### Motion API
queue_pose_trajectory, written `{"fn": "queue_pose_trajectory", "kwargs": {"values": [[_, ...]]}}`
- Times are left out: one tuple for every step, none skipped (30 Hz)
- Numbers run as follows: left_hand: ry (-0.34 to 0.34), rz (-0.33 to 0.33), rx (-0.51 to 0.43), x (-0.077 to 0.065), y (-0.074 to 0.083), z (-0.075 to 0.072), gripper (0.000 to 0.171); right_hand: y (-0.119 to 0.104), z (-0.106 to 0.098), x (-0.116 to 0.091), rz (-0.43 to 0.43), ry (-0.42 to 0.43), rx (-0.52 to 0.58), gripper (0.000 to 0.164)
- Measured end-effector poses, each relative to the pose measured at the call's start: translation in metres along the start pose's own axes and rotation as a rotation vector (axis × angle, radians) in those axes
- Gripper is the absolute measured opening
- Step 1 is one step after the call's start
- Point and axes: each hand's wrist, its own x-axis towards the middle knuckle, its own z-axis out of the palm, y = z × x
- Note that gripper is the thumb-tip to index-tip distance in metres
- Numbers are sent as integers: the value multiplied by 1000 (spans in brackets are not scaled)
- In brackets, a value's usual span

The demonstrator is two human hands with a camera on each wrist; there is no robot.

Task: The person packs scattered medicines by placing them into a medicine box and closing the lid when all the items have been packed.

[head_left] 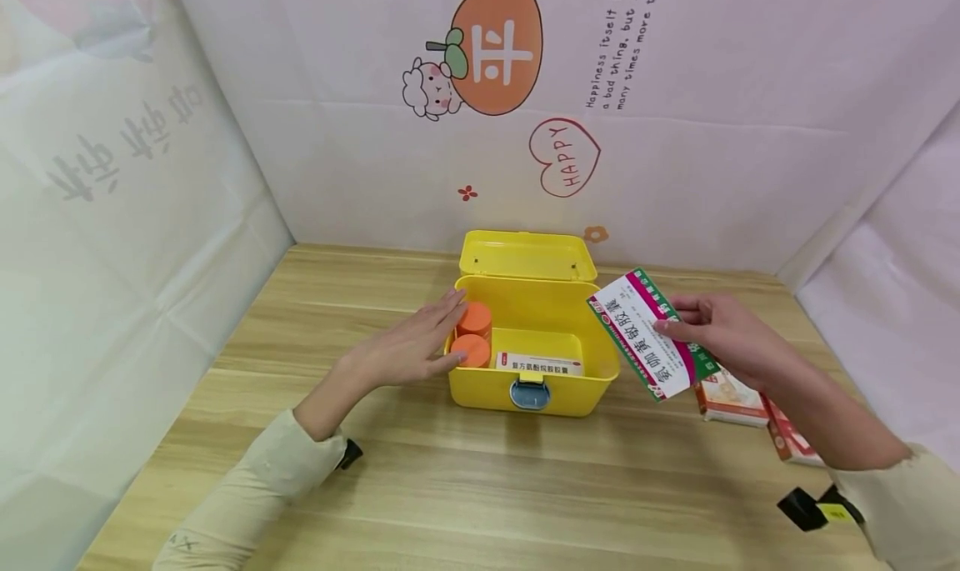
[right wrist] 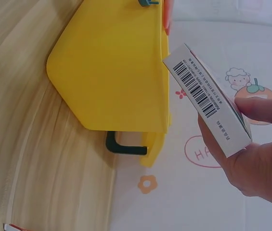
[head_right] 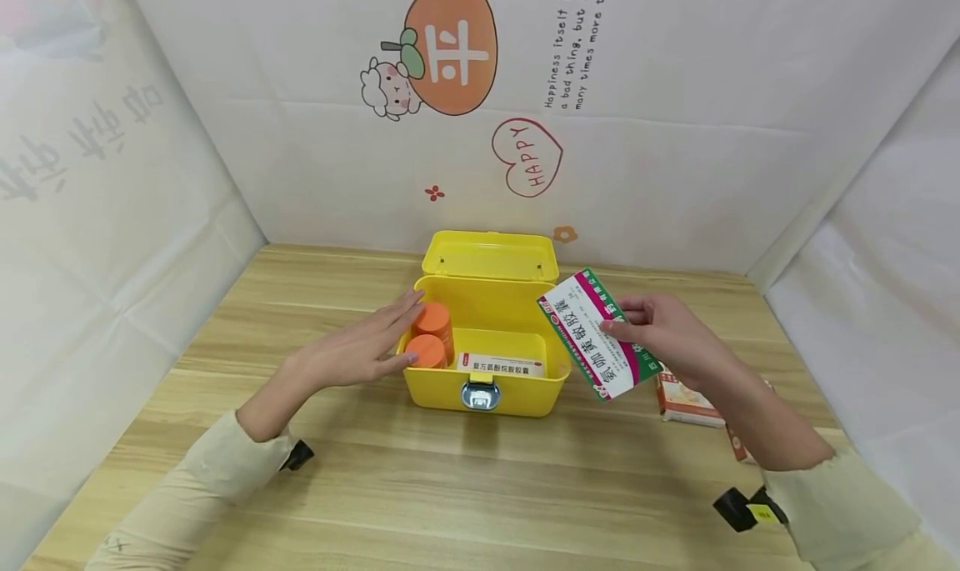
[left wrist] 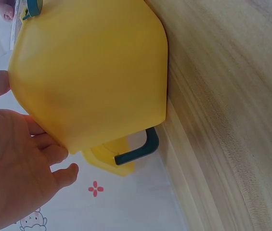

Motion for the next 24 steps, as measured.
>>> {"fn": "queue_pose_trajectory", "kwargs": {"values": [[-2, -2, -1, 0, 0, 0, 81, -1, 0, 0, -4, -1, -6, 58], [-4, -3, 0, 0, 0, 0, 81, -3, 1, -1, -8, -1, -15, 58], [-5, -4, 1, 0, 0, 0, 81, -4, 1, -1, -14, -4, -22, 57], [-3, -1, -3, 0, 0, 0, 81, -6, 2, -2, -15, -5, -32, 57], [-3, 1, -6, 0, 1, 0, 81, -7, 2, -2, -14, -5, -44, 56], [-4, -2, -8, 0, 1, -1, 81, -10, 3, -2, -14, -4, -54, 56], [-5, -4, -9, -1, 1, -1, 81, -11, 3, -2, -20, -4, -64, 55], [-5, -6, -12, -1, 1, -1, 81, -13, 4, -2, -23, -4, -70, 54], [-4, -7, -17, -1, 1, -1, 80, -15, 4, -2, -29, -7, -73, 53], [-2, -7, -21, -1, 1, -1, 80, -17, 5, -2, -28, -9, -73, 53], [-4, -11, -21, -1, 1, -1, 80, -19, 6, -1, -34, -15, -69, 52], [-5, -16, -22, -1, 2, -2, 80, -20, 6, -1, -41, -20, -67, 52], [-4, -15, -22, -1, 2, -2, 80, -21, 7, 0, -43, -26, -67, 52], [-2, -15, -21, -1, 2, -2, 80, -23, 7, 0, -45, -32, -66, 52], [-1, -15, -21, -1, 2, -2, 80, -23, 8, 0, -44, -38, -65, 53], [0, -12, -20, -1, 3, -2, 80, -24, 9, 1, -42, -41, -62, 52], [-1, -14, -17, -1, 3, -2, 79, -25, 10, 1, -43, -46, -59, 52], [-3, -14, -14, -1, 3, -2, 80, -26, 10, 1, -43, -47, -61, 52], [-4, -14, -12, -1, 2, -2, 80, -27, 11, 1, -45, -49, -62, 51], [-5, -14, -12, -1, 2, -2, 80, -28, 12, 1, -49, -49, -64, 50], [-6, -13, -13, -1, 2, -2, 80, -29, 12, 1, -55, -47, -73, 49], [-5, -11, -14, -1, 2, -2, 80, -30, 13, 1, -61, -44, -82, 49], [-5, -13, -14, -1, 2, -2, 80, -31, 13, 1, -69, -41, -95, 48], [-4, -12, -15, -1, 2, -2, 80, -33, 14, 1, -74, -37, -111, 47]]}}
